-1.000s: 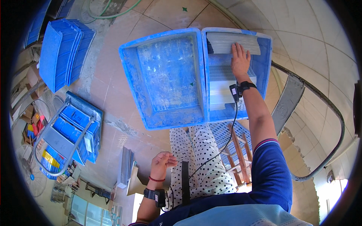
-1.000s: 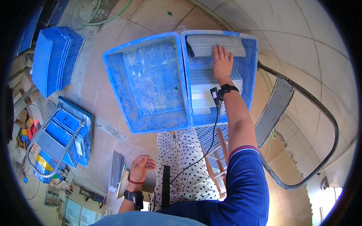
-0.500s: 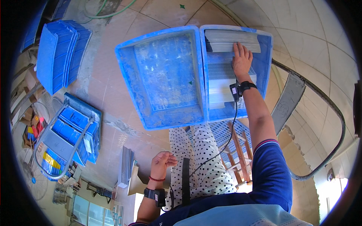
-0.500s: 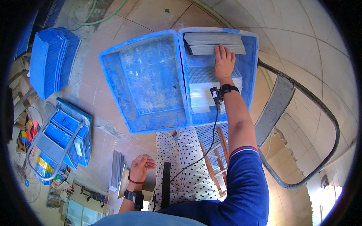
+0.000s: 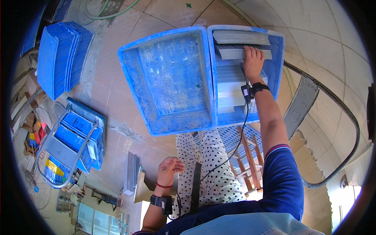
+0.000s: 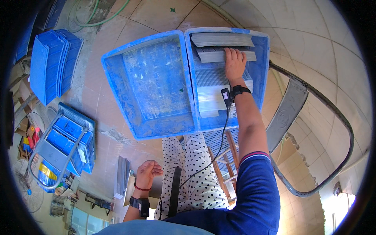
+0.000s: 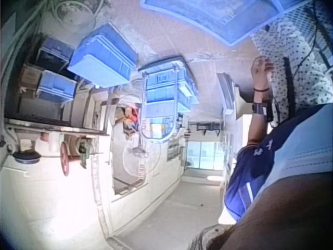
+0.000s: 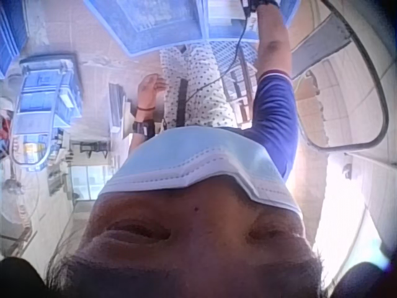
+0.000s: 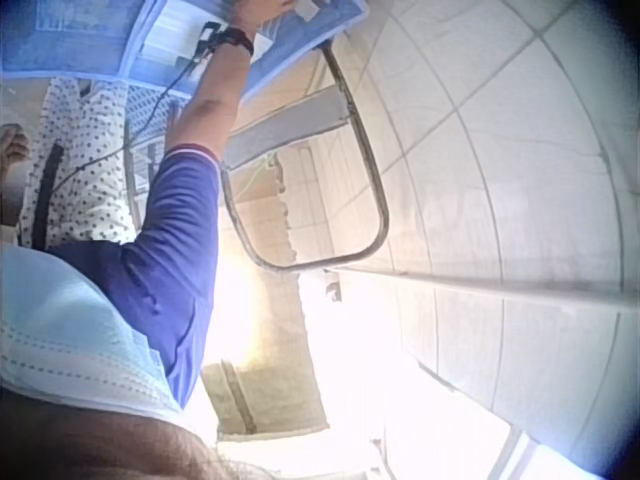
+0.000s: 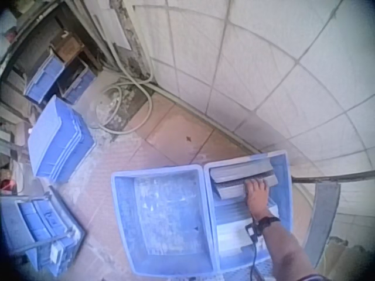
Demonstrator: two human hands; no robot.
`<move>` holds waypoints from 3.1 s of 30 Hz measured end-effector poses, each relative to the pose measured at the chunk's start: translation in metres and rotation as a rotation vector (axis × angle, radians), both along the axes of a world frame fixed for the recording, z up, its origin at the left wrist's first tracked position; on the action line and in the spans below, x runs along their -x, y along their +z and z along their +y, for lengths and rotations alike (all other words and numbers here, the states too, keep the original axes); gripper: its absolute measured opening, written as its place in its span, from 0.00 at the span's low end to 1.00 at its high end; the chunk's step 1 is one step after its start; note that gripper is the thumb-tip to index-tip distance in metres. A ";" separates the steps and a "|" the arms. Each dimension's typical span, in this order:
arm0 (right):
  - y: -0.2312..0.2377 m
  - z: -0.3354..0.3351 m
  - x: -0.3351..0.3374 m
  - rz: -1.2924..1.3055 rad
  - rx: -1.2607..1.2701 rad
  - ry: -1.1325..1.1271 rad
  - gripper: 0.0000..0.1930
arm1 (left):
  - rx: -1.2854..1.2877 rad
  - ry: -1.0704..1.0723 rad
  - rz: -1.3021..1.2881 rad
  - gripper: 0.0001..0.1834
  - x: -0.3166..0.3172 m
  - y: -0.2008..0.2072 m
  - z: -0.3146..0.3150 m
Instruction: The person is seen picking up, inspecting, and sorting metal louvered or finned components into bins and a processing machine.
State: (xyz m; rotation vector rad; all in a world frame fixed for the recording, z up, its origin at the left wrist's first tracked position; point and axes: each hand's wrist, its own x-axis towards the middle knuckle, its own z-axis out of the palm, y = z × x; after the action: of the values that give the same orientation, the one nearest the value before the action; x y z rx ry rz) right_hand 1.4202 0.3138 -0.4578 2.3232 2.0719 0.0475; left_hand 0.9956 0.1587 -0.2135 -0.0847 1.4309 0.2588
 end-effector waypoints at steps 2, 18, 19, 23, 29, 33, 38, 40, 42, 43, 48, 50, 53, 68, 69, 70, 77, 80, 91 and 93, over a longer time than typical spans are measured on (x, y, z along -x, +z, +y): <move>0.002 0.005 -0.003 0.000 0.006 0.069 0.18 | -0.004 -0.001 -0.002 0.12 0.000 -0.001 0.001; 0.005 0.026 -0.019 -0.035 0.164 0.351 0.17 | -0.007 0.024 -0.015 0.12 0.003 -0.011 0.004; 0.006 0.025 -0.019 -0.035 0.161 0.355 0.17 | -0.009 0.028 -0.014 0.12 0.003 -0.011 0.004; 0.002 0.016 -0.017 -0.066 0.110 0.362 0.17 | -0.002 0.046 -0.006 0.12 0.006 -0.012 0.003; -0.010 0.016 -0.017 -0.016 0.347 0.237 0.19 | 0.007 0.060 -0.004 0.12 0.009 -0.015 0.000; -0.015 0.018 -0.016 -0.016 0.392 0.308 0.20 | -0.001 0.081 0.007 0.11 0.010 -0.016 -0.005; -0.001 0.041 -0.022 0.010 0.605 0.303 0.18 | 0.005 0.059 0.044 0.11 0.011 -0.013 -0.008; 0.005 0.048 -0.023 0.024 0.611 0.325 0.18 | -0.001 0.065 0.048 0.10 0.012 -0.011 -0.009; 0.014 0.053 -0.021 0.028 0.716 0.286 0.19 | -0.010 0.066 0.061 0.10 0.015 -0.008 -0.011; 0.018 0.052 -0.023 0.025 0.712 0.286 0.19 | -0.014 0.067 0.059 0.10 0.016 -0.007 -0.011; 0.064 0.036 -0.040 0.132 0.660 0.179 0.25 | -0.019 0.047 0.027 0.11 0.014 -0.007 -0.011; 0.092 0.035 -0.035 0.166 0.635 0.177 0.26 | -0.047 0.054 0.046 0.11 0.013 0.006 -0.009; 0.138 0.023 -0.032 0.222 0.639 0.109 0.27 | -0.064 0.015 0.025 0.11 0.005 0.007 0.002; 0.243 -0.087 0.105 1.966 0.818 -0.822 0.35 | -0.625 -0.160 -0.310 0.51 -0.062 -0.046 0.053; 0.245 -0.089 0.120 1.934 0.787 -0.766 0.29 | -0.685 -0.106 -0.367 0.53 -0.065 -0.049 0.056; 0.248 -0.087 0.131 1.863 0.853 -0.710 0.29 | -0.656 -0.046 -0.386 0.50 -0.069 -0.046 0.063; 0.208 -0.063 0.119 1.825 0.921 -0.119 0.34 | -0.462 0.097 -0.384 0.35 -0.020 -0.052 0.041; 0.133 -0.020 0.056 1.048 0.717 -0.235 0.33 | -0.436 0.194 -0.356 0.35 -0.013 -0.047 0.034; 0.010 0.064 0.005 0.110 0.158 0.208 0.31 | -0.514 0.360 -0.153 0.39 0.051 -0.040 0.004; 0.004 0.062 0.007 0.056 0.158 0.211 0.29 | -0.533 0.331 -0.130 0.42 0.055 -0.033 0.006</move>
State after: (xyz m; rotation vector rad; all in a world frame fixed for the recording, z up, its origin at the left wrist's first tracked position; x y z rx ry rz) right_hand 1.4131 0.3753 -0.4543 2.0332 2.2480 -0.1716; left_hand 0.9404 0.1646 -0.2464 0.0980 1.1742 0.8823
